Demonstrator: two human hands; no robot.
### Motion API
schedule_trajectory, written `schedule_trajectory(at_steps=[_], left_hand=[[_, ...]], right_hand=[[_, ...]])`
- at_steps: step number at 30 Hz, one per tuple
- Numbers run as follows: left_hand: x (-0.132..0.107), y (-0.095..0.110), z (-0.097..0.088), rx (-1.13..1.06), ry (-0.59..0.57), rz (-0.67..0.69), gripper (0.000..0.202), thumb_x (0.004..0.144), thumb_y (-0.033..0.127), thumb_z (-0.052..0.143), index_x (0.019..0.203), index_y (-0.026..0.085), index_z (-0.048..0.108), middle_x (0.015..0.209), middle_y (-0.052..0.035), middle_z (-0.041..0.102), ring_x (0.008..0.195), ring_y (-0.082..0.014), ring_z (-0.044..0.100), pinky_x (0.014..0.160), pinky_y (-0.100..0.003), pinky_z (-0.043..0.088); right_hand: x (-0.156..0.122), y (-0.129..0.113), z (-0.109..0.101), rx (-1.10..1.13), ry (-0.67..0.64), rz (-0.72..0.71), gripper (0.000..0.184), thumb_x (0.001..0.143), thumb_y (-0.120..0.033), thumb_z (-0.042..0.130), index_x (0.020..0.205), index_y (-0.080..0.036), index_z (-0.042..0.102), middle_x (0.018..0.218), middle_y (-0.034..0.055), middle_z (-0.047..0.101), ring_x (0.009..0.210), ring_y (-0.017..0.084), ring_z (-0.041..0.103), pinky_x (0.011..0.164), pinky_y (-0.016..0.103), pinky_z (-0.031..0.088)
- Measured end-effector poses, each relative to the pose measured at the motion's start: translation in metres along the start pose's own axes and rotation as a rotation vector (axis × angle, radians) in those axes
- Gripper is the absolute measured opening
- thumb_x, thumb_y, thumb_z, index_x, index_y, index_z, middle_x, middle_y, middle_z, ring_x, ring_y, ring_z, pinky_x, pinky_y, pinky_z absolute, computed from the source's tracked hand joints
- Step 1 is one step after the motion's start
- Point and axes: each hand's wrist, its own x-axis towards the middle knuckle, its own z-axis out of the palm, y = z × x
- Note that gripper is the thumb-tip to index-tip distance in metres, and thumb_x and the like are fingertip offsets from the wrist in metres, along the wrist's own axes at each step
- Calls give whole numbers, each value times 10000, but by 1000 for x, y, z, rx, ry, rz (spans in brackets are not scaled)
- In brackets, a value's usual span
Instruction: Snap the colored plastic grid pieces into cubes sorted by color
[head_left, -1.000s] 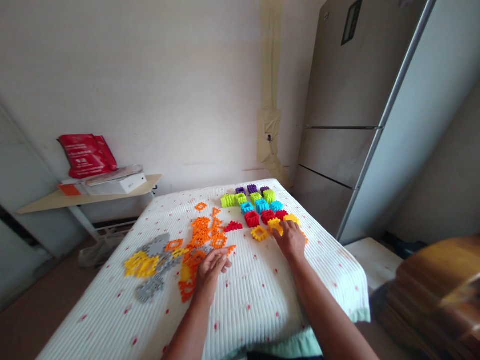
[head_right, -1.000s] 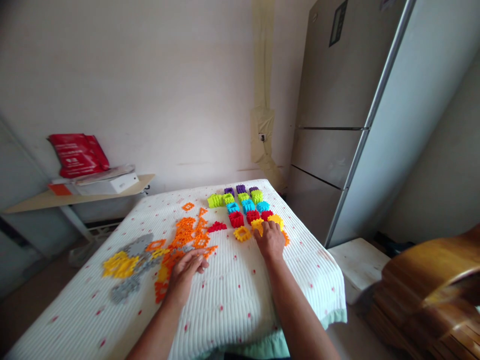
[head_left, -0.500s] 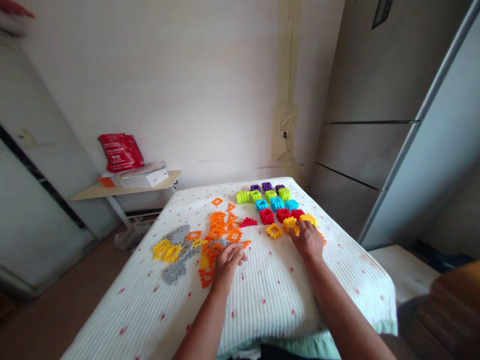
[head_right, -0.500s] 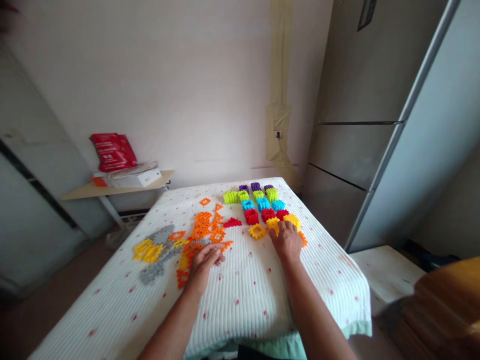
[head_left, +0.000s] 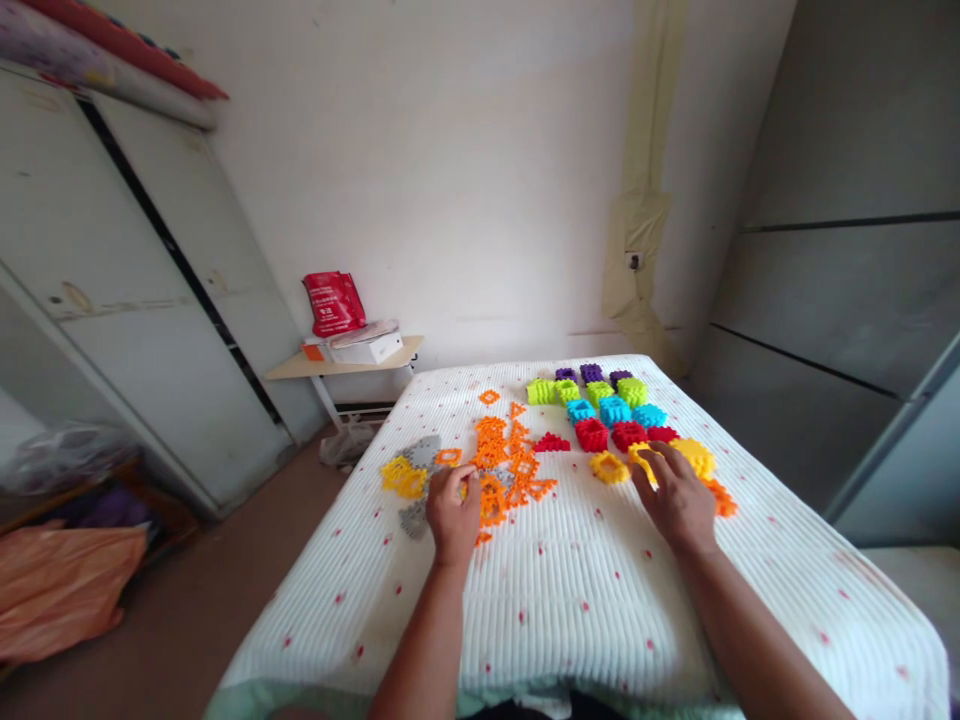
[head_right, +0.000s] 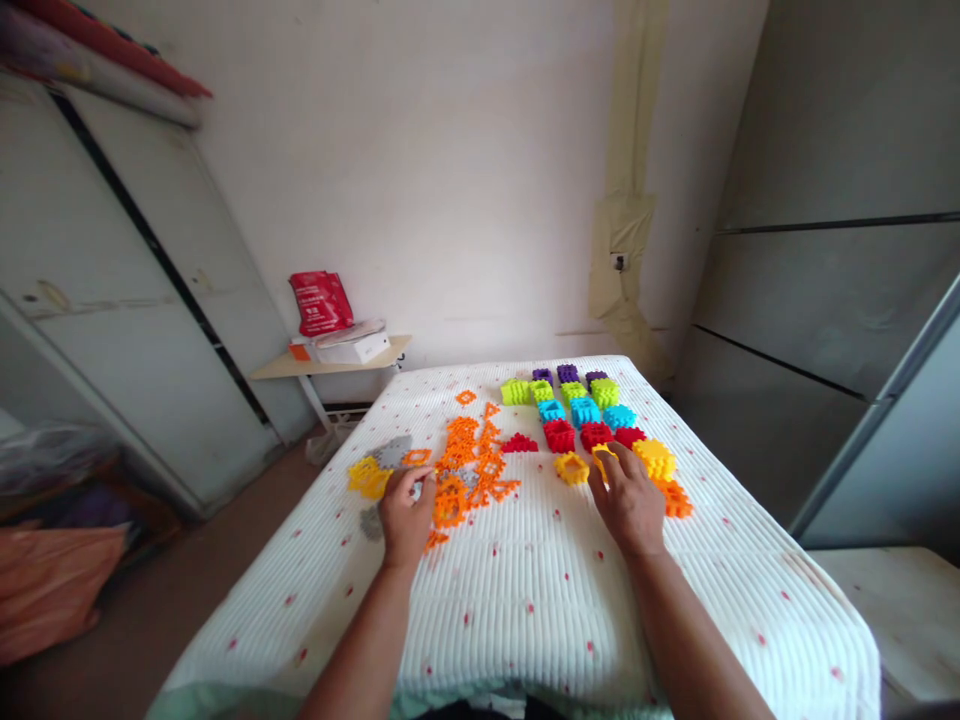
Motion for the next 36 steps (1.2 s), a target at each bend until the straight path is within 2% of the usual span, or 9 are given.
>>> schedule_trajectory(at_steps=[4, 7, 12, 16, 21, 24, 26, 30, 36], left_hand=[[30, -11, -13, 479, -253, -33, 245, 722, 190, 551, 908, 263, 692, 1004, -46, 647, 1004, -244, 514, 845, -370, 404], [41, -16, -12, 631, -369, -94, 258, 725, 243, 569, 948, 303, 682, 1054, -46, 621, 1052, -269, 482, 840, -409, 385], [40, -22, 2, 700, -400, -101, 253, 770, 270, 524, 985, 271, 657, 1053, -72, 610, 1065, -270, 463, 848, -424, 358], [36, -23, 6, 712, -404, -93, 195, 766, 251, 513, 894, 238, 659, 1008, -70, 621, 1035, -265, 478, 833, -415, 358], [34, -19, 0, 627, -271, -2, 173, 767, 244, 513, 869, 234, 651, 1027, -58, 629, 1005, -264, 499, 825, -413, 374], [33, -11, -2, 480, -151, 81, 171, 764, 218, 520, 864, 233, 658, 1086, -48, 626, 983, -245, 529, 850, -397, 390], [31, 1, 1, 336, -153, 154, 173, 758, 177, 520, 848, 228, 659, 1020, -41, 653, 944, -208, 558, 868, -347, 405], [16, 35, 19, 98, -282, 258, 157, 741, 146, 536, 803, 230, 653, 894, -20, 680, 895, -169, 582, 846, -284, 421], [-13, 63, 63, -107, -641, 129, 88, 731, 203, 554, 780, 192, 625, 763, 6, 670, 718, -124, 602, 667, -222, 433]], right_hand=[[0, -5, 1, 25, 38, -63, 221, 883, -285, 454, 932, -164, 632, 1011, 82, 632, 870, 172, 600, 623, 231, 455], [-1, -6, 4, 48, 49, -80, 191, 872, -263, 475, 929, -174, 634, 1014, 69, 634, 873, 164, 601, 651, 231, 462], [-2, -5, 5, 73, 51, -81, 178, 873, -239, 470, 912, -181, 633, 1003, 65, 639, 889, 161, 598, 700, 238, 468], [-2, -6, 3, 110, 62, -55, 192, 881, -241, 449, 897, -183, 632, 985, 71, 642, 887, 159, 600, 722, 245, 476], [-3, -8, 0, 145, -27, 15, 220, 894, -258, 424, 941, -186, 626, 1012, 75, 633, 922, 162, 595, 761, 257, 476], [-2, -9, -2, 165, -56, 42, 235, 897, -266, 412, 940, -189, 630, 1005, 81, 635, 919, 167, 596, 755, 268, 478], [-2, -9, -3, 181, -48, 49, 238, 896, -267, 408, 926, -190, 631, 998, 84, 636, 906, 168, 597, 750, 273, 476], [-3, -14, -4, 264, -74, -2, 213, 892, -242, 409, 910, -184, 613, 970, 82, 633, 878, 159, 593, 752, 265, 461], [-15, -42, -1, 358, -417, -369, 254, 883, -183, 369, 716, -183, 562, 695, 33, 582, 653, 123, 547, 615, 219, 411]])
